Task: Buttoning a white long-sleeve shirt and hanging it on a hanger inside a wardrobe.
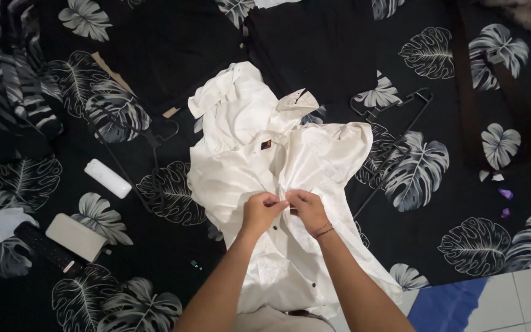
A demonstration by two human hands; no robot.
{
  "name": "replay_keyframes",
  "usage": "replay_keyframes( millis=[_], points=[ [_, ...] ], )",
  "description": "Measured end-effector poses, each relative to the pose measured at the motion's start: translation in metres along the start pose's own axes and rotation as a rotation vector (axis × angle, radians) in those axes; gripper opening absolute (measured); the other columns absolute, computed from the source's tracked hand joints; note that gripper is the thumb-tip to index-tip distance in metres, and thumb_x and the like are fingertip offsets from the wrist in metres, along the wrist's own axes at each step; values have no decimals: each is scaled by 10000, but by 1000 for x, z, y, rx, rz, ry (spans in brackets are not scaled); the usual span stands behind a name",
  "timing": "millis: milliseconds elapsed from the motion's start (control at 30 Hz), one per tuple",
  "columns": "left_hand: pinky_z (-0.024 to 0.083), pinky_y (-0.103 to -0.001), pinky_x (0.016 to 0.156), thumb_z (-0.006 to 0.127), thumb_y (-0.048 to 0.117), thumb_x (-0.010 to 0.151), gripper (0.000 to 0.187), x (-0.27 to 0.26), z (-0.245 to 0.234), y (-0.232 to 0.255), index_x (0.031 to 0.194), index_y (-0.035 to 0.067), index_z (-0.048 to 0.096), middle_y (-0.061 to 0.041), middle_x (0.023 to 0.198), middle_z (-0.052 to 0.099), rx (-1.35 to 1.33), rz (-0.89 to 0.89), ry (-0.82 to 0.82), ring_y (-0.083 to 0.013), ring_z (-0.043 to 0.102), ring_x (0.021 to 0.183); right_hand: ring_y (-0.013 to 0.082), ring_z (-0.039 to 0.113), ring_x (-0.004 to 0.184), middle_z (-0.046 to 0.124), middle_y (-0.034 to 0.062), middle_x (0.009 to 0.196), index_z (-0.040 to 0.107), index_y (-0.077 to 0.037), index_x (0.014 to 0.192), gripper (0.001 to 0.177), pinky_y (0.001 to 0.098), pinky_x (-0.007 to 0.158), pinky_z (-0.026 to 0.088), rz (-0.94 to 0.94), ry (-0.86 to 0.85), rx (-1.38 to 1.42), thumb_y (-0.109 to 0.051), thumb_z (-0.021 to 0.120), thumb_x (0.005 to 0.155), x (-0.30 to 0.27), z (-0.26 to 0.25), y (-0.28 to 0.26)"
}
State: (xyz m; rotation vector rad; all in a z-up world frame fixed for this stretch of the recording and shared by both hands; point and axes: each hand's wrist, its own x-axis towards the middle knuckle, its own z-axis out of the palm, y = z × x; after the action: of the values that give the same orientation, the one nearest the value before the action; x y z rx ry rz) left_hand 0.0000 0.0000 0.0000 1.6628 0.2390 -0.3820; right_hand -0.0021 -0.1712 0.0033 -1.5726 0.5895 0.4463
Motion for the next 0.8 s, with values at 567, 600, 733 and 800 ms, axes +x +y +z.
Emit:
replay_keyframes(
  millis=[567,600,733,800],
  points=[
    [559,-369,675,741,97,857,133,-12,2,-9,951,4,753,-154,828,726,173,328,90,-280,714,736,118,621,727,694,33,827,787,-76,972,172,289,685,533,-391,67,-268,-219,699,933,-7,7,6],
    [552,-398,691,733,66,831,126,-15,2,-4,941,5,742,-173,850,716,227,407,111,-326,701,767,133,666,764,718,57,863,795,-76,958,185,294,714,547,-483,174,-466,-238,734,892,-14,12,-4],
    [556,-402,706,747,71,844,84,-20,4,-6,891,2,735,-169,858,711,229,422,144,-334,696,793,164,686,716,734,96,781,814,-68,869,254,305,686,551,-427,205,-651,-317,790,824,-20,12,-18],
    [569,-360,680,760,87,826,112,-24,2,-4,903,7,739,-148,829,719,168,339,88,-264,712,744,127,702,666,756,54,738,809,-74,870,207,288,653,553,-287,129,-529,-260,729,827,-18,7,-15]
  ],
)
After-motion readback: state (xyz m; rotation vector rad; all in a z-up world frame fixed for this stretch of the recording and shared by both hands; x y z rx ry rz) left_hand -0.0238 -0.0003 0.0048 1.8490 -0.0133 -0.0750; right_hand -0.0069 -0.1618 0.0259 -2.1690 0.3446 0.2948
